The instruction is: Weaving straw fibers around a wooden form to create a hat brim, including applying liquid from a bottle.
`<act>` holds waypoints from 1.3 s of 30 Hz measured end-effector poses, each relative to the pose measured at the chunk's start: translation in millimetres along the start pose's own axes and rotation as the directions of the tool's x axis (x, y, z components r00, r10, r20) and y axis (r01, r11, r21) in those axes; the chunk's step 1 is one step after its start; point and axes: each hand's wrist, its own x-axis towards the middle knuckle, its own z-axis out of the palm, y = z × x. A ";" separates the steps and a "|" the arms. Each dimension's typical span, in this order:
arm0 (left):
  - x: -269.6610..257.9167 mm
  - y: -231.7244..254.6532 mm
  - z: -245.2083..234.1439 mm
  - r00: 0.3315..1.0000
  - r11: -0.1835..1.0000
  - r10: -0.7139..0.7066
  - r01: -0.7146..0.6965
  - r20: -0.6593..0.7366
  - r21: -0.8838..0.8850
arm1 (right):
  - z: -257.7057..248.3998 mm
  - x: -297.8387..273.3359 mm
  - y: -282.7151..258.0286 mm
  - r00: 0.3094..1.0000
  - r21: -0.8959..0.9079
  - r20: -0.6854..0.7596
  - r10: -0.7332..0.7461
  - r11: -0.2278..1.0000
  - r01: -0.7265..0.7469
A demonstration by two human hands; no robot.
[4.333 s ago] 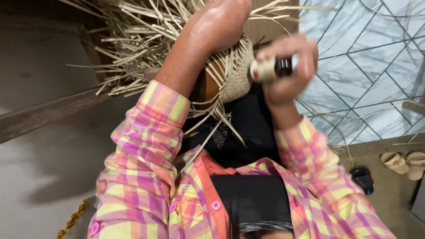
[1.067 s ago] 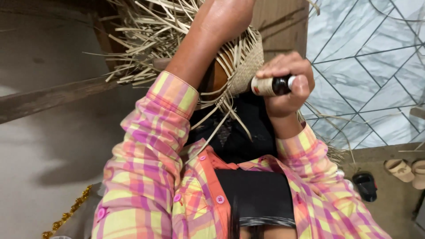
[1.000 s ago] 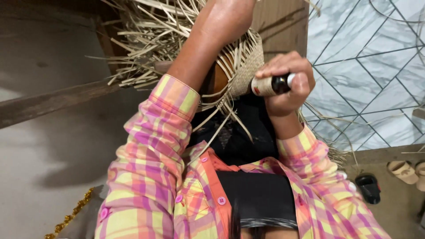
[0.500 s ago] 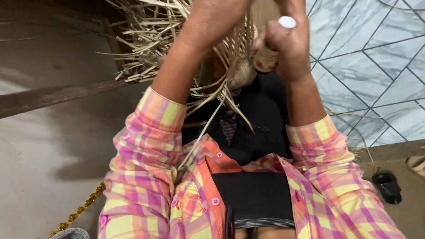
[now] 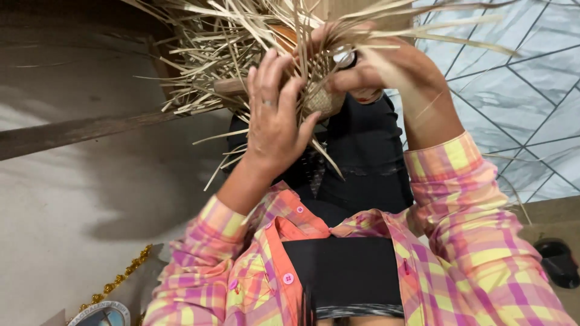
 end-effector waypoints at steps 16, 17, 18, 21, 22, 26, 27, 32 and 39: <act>28.9 -26.7 -9.4 0.951 0.978 -0.126 0.071 -0.282 -0.197 | 0.9 32.8 45.1 0.886 -0.303 0.035 -0.463 0.840 0.451; 30.9 -29.7 -9.0 0.952 0.979 -0.105 0.049 -0.287 -0.196 | 4.4 33.7 41.9 0.899 -0.283 0.026 -0.436 0.860 0.425; 32.8 -32.3 -8.3 0.953 0.980 -0.085 0.027 -0.291 -0.197 | 7.7 34.0 38.7 0.913 -0.262 0.017 -0.408 0.879 0.398; 34.5 -32.2 -12.8 0.963 0.967 -0.106 0.042 -0.249 -0.250 | 5.5 40.0 48.7 0.916 -0.389 0.008 -0.401 0.843 0.372; 35.0 -32.1 -12.3 0.963 0.967 -0.105 0.041 -0.249 -0.250 | 8.7 37.1 39.6 0.916 -0.390 0.007 -0.401 0.842 0.372; 35.1 -33.5 -15.7 0.970 0.960 -0.121 0.062 -0.209 -0.272 | 18.0 33.9 18.1 0.930 -0.179 0.043 -0.366 0.913 0.368; 34.5 -34.1 -18.0 0.974 0.969 -0.124 0.077 -0.188 -0.235 | 19.6 35.1 16.3 0.955 -0.215 0.022 -0.294 0.932 0.292; 29.3 -54.9 -20.0 0.815 0.174 -0.560 0.292 0.149 -0.941 | 19.8 29.7 27.3 0.975 0.014 -0.106 -0.195 0.980 0.197; 16.6 -23.4 -19.8 0.868 0.038 -0.470 -0.163 -0.162 -0.986 | 3.3 21.9 23.8 0.870 -0.406 0.066 -0.488 0.784 0.470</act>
